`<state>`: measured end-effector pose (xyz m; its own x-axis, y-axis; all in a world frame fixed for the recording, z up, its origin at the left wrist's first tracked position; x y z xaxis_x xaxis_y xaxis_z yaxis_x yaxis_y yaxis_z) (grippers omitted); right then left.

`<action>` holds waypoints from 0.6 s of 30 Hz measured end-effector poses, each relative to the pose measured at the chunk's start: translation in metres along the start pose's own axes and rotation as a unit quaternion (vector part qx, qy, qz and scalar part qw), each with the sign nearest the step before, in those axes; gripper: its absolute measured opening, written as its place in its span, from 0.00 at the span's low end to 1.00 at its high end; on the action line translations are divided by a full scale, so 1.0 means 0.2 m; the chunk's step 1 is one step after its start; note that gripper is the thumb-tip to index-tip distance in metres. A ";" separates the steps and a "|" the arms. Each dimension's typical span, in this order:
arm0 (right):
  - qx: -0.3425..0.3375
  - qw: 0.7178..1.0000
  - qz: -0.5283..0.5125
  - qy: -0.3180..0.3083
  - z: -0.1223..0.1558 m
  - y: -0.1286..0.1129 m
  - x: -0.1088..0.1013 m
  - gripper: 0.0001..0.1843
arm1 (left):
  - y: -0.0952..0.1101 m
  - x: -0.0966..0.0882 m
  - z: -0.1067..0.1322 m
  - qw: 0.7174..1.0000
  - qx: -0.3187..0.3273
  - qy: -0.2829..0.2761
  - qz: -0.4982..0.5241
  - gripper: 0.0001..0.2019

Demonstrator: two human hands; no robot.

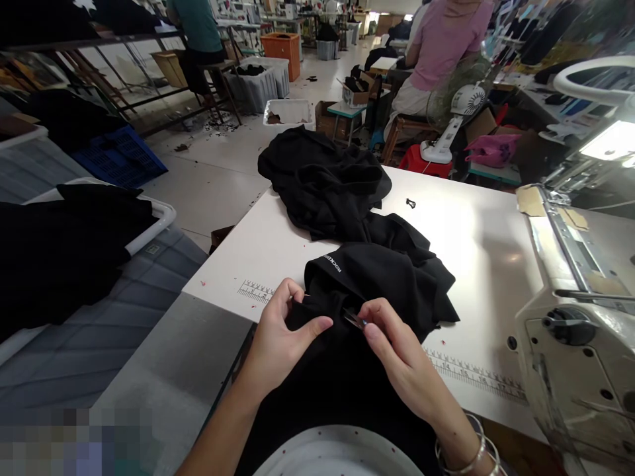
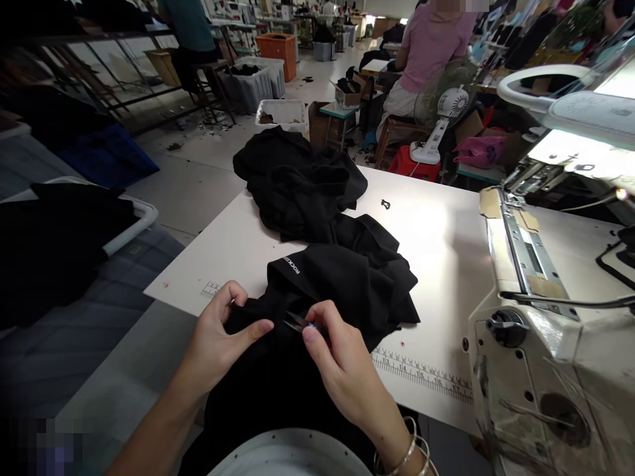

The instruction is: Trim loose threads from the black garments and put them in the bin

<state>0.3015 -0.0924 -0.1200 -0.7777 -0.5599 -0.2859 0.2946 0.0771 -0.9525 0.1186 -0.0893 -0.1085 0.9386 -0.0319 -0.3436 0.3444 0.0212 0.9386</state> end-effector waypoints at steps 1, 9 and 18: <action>-0.002 1.000 0.001 0.000 0.00 0.00 0.00 0.08 | 0.00 0.00 0.00 1.000 0.000 -0.002 -0.001 0.17; -0.042 0.999 -0.016 0.013 -0.05 0.00 0.03 0.09 | 0.01 0.00 0.00 1.000 0.008 -0.022 0.005 0.17; -0.052 0.998 -0.026 0.021 -0.06 -0.02 0.03 0.10 | 0.02 0.01 0.01 0.999 0.001 -0.043 0.003 0.16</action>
<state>0.2893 -0.0853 -0.1199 -0.8142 -0.5297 -0.2377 0.1953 0.1357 -0.9713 0.1214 -0.0916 -0.1050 0.9349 -0.1176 -0.3347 0.3392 0.0198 0.9405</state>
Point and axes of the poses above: each hand's wrist, its own z-axis away from the middle knuckle, its own x-axis out of the palm, y = z × x, the point moved 2 cm from there along -z, towards the middle knuckle, and after that the axes turned 11 degrees about -y, right-handed, at the moved point
